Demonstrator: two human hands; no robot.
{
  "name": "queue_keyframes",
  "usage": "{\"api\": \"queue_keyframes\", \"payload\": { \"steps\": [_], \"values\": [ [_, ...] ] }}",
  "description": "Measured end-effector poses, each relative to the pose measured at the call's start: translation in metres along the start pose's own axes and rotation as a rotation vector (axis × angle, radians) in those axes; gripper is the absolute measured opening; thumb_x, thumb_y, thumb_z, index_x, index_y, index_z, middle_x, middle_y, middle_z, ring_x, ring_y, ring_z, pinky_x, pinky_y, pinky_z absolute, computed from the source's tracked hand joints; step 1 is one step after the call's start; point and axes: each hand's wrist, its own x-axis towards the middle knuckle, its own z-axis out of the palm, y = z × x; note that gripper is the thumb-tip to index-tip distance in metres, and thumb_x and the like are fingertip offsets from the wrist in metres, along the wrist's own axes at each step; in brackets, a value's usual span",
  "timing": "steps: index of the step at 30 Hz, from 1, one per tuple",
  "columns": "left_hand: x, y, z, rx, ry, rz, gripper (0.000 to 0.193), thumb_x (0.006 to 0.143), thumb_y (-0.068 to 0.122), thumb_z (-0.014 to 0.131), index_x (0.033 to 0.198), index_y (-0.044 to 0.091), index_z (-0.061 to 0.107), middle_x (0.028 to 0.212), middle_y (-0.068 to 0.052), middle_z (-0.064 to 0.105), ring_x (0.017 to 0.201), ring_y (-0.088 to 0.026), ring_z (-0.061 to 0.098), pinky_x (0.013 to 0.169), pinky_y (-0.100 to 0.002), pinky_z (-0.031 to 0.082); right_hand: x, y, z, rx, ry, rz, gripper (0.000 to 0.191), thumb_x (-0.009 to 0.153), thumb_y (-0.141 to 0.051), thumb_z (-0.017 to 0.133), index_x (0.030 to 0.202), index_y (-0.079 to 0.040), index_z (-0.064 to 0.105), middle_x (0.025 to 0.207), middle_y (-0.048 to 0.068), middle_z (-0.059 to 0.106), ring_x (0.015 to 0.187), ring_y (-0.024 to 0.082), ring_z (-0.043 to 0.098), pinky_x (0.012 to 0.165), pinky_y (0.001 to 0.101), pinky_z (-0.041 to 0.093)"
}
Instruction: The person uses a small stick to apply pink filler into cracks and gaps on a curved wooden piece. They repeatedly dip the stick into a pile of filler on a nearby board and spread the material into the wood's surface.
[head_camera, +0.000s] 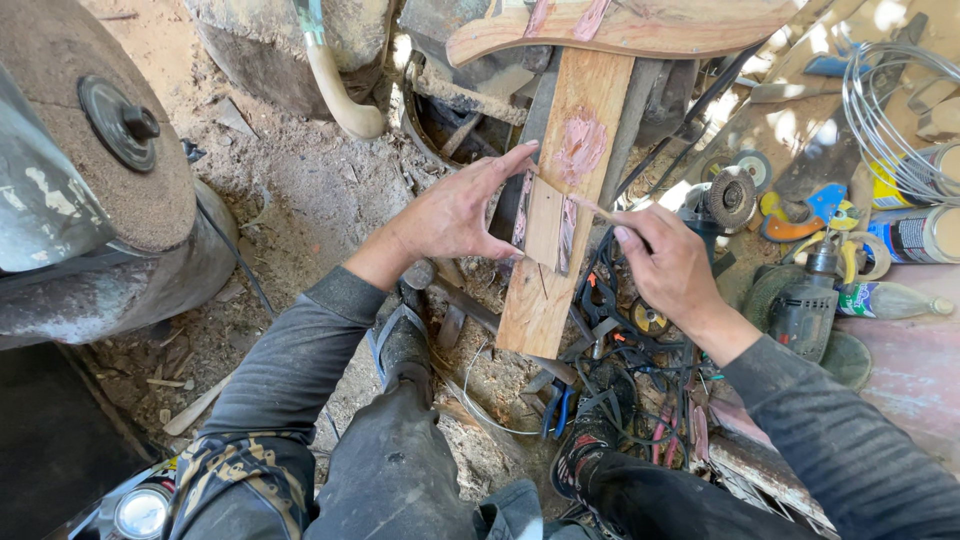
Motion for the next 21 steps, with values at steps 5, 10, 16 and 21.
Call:
{"api": "queue_keyframes", "payload": {
  "steps": [5,10,16,21],
  "values": [
    [-0.001,-0.001,0.001,0.001,-0.015,-0.033,0.127,0.066,0.038,0.095,0.163,0.009,0.018,0.144,-0.018,0.059,0.131,-0.034,0.057,0.116,-0.044,0.044,0.004,0.004,0.005,0.013,-0.044,-0.011,0.02,0.103,-0.017,0.063,0.116,-0.003,0.07,0.09,0.009,0.064,0.082,0.023,0.065,0.077,0.0357,0.054],
    [0.001,-0.002,0.005,0.015,-0.024,-0.077,0.131,0.063,0.044,0.097,0.162,0.012,0.018,0.143,-0.016,0.06,0.132,-0.034,0.056,0.117,-0.046,0.041,-0.008,0.013,0.007,-0.031,-0.103,-0.028,0.02,0.1,-0.015,0.066,0.116,-0.008,0.074,0.082,0.007,0.06,0.078,0.02,0.056,0.073,0.0346,0.05],
    [0.001,-0.001,0.003,0.025,-0.021,-0.066,0.13,0.063,0.043,0.096,0.162,0.012,0.018,0.144,-0.016,0.06,0.133,-0.033,0.056,0.117,-0.045,0.041,-0.028,0.009,0.011,0.03,-0.104,-0.081,0.022,0.097,-0.009,0.065,0.117,-0.006,0.074,0.088,0.006,0.065,0.082,0.02,0.057,0.074,0.0338,0.05],
    [-0.001,-0.001,0.003,0.007,0.0,-0.029,0.128,0.065,0.041,0.096,0.162,0.01,0.018,0.146,-0.017,0.059,0.134,-0.034,0.055,0.117,-0.045,0.042,-0.041,0.002,0.011,0.062,-0.09,-0.115,0.023,0.093,-0.005,0.067,0.115,-0.002,0.073,0.096,0.01,0.068,0.087,0.024,0.06,0.076,0.0351,0.052]
  ]
}}
